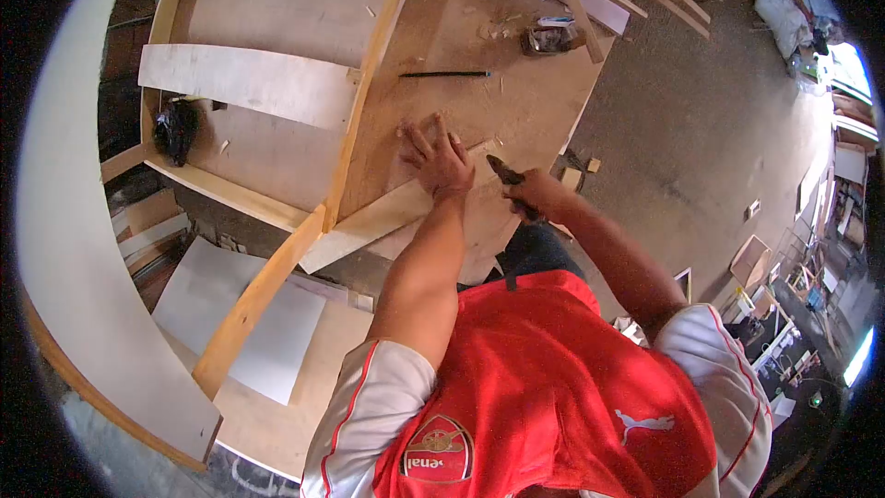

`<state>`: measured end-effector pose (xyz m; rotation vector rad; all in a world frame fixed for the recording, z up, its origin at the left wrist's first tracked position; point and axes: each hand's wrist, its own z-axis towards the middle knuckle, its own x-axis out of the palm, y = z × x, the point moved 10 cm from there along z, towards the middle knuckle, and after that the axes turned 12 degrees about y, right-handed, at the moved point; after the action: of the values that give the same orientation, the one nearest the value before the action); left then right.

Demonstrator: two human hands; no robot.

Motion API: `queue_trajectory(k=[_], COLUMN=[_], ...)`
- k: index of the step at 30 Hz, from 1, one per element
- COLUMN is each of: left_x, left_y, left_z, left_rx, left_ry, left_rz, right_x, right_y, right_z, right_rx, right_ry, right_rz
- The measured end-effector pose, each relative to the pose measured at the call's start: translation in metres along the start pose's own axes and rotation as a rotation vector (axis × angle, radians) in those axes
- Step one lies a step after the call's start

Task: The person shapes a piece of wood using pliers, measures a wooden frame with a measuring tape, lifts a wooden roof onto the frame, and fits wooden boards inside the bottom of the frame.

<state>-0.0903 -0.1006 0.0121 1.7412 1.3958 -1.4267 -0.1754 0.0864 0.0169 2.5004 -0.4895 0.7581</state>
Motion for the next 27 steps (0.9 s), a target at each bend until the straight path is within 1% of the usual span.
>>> queue_trajectory(k=[1,3,4,5,7,8,10,12,14,17,20,23,26,27], left_x=[-0.005,-0.011,-0.011,-0.012,-0.003,0.0,-0.004,-0.003,-0.002,-0.008,-0.008,-0.009,-0.001,-0.002], left_y=[0.001,-0.005,-0.004,-0.004,0.001,0.002,0.0,0.0,0.0,-0.001,-0.002,-0.002,0.004,0.003], left_z=[-0.003,0.008,0.003,-0.001,0.0,0.001,0.0,-0.002,-0.004,-0.004,-0.004,-0.004,-0.003,-0.003], left_rx=[-0.009,-0.027,-0.034,-0.034,-0.023,-0.027,-0.035,-0.049,-0.079,-0.071,-0.037,-0.045,-0.06,-0.032], left_ry=[0.027,0.026,0.037,0.037,0.018,0.005,-0.02,0.006,0.06,0.07,-0.008,-0.01,0.0,-0.015], left_rz=[0.019,0.01,-0.008,-0.023,-0.012,-0.005,-0.004,0.024,0.074,0.015,0.001,-0.012,0.02,0.002], right_x=[0.018,0.084,0.099,0.094,0.069,0.052,0.015,-0.01,-0.03,-0.043,-0.042,-0.038,-0.03,-0.033], right_y=[-0.008,0.015,0.02,0.018,0.023,0.019,0.025,0.019,-0.003,-0.006,0.003,0.013,0.033,0.03], right_z=[0.003,-0.067,-0.08,-0.077,-0.062,-0.053,-0.037,-0.022,-0.004,0.017,0.022,0.019,0.008,0.014], right_rx=[-0.022,0.061,0.068,0.022,-0.1,-0.046,-0.126,-0.134,-0.072,-0.044,0.037,0.144,0.142,0.166], right_ry=[0.222,0.4,0.298,0.174,-0.068,-0.104,-0.261,-0.306,-0.227,-0.169,-0.131,-0.116,-0.144,-0.138], right_rz=[0.501,0.378,0.175,0.048,-0.225,-0.294,-0.627,-0.602,-0.245,-0.411,-0.467,-0.513,-0.59,-0.606])
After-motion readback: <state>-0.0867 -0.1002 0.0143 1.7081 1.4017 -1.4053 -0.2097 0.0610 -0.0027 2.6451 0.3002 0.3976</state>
